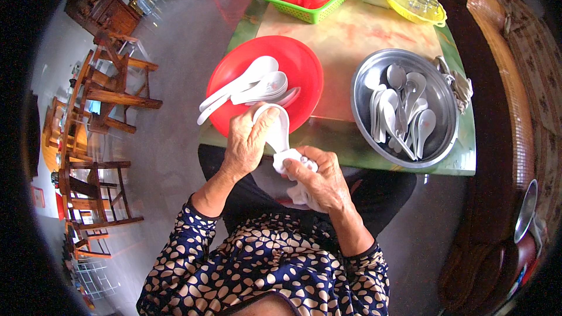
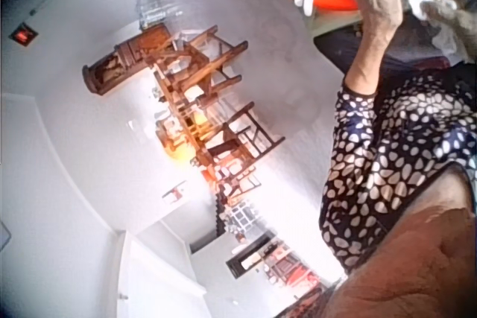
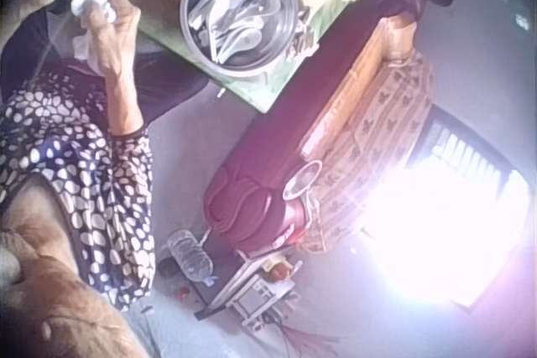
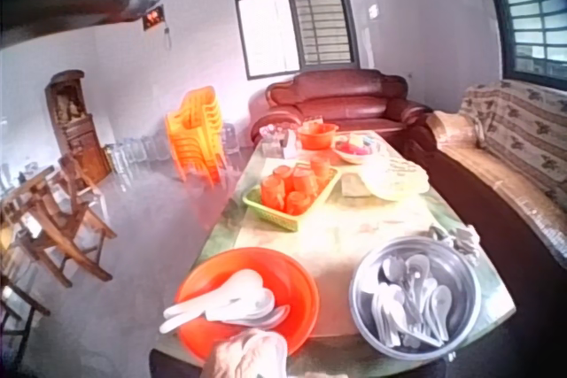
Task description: The person sits at a table and wipes white plastic spoons with a white cloth. They pick up spoons one by one from a metal bowl, dry them thoroughly, and place them into a red plastic bowl. The process is repeated for multiple spoons throughout the clip.
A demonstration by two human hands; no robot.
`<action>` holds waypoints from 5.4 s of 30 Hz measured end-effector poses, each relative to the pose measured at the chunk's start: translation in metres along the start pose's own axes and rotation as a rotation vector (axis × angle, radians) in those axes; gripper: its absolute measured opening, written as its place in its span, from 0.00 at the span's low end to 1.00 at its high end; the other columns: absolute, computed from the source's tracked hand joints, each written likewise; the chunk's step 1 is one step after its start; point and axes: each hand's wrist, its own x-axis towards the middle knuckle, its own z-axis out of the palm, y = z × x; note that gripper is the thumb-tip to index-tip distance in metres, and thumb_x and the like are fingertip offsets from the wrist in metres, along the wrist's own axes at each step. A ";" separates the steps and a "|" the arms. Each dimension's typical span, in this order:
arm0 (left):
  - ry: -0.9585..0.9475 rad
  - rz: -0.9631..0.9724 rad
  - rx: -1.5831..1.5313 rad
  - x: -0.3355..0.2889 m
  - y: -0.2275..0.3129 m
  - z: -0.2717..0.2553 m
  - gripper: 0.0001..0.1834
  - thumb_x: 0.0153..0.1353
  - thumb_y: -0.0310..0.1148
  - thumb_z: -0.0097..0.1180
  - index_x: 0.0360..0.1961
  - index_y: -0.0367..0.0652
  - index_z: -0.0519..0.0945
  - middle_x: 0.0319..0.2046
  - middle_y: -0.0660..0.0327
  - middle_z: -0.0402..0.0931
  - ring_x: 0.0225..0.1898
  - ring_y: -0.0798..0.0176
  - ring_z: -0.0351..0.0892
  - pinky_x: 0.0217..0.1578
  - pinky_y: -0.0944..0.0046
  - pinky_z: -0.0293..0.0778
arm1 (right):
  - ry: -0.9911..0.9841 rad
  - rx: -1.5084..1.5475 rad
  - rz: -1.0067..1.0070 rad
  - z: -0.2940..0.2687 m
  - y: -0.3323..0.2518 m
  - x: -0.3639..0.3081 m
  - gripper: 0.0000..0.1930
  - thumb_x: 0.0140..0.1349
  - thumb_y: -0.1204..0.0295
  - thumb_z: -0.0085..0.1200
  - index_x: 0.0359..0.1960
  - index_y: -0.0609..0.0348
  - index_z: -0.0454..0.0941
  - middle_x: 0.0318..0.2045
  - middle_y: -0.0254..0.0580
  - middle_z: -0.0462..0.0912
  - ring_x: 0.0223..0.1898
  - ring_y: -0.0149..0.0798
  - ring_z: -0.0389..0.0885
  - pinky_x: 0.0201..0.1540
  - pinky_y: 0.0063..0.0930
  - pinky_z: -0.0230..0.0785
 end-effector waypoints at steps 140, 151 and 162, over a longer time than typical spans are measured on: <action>-0.213 -0.378 -0.785 -0.014 0.006 0.007 0.15 0.59 0.39 0.44 0.42 0.40 0.71 0.24 0.65 0.70 0.20 0.78 0.65 0.15 0.78 0.57 | 0.004 -0.277 -0.525 -0.021 -0.008 0.001 0.12 0.59 0.67 0.58 0.38 0.65 0.78 0.26 0.42 0.81 0.26 0.32 0.78 0.29 0.25 0.69; -0.208 -0.488 -0.974 -0.008 -0.005 0.002 0.15 0.58 0.38 0.43 0.40 0.39 0.73 0.16 0.69 0.63 0.10 0.79 0.52 0.12 0.77 0.55 | -0.140 -0.081 -0.140 -0.036 0.015 -0.011 0.12 0.60 0.68 0.54 0.38 0.65 0.77 0.22 0.35 0.80 0.21 0.25 0.76 0.26 0.21 0.70; -0.358 -0.379 -0.786 -0.002 0.006 -0.002 0.16 0.58 0.37 0.44 0.40 0.34 0.74 0.18 0.67 0.69 0.11 0.81 0.58 0.10 0.79 0.55 | -0.096 -0.126 -0.243 -0.028 -0.006 -0.003 0.15 0.62 0.63 0.55 0.40 0.65 0.78 0.23 0.33 0.80 0.25 0.22 0.74 0.29 0.19 0.67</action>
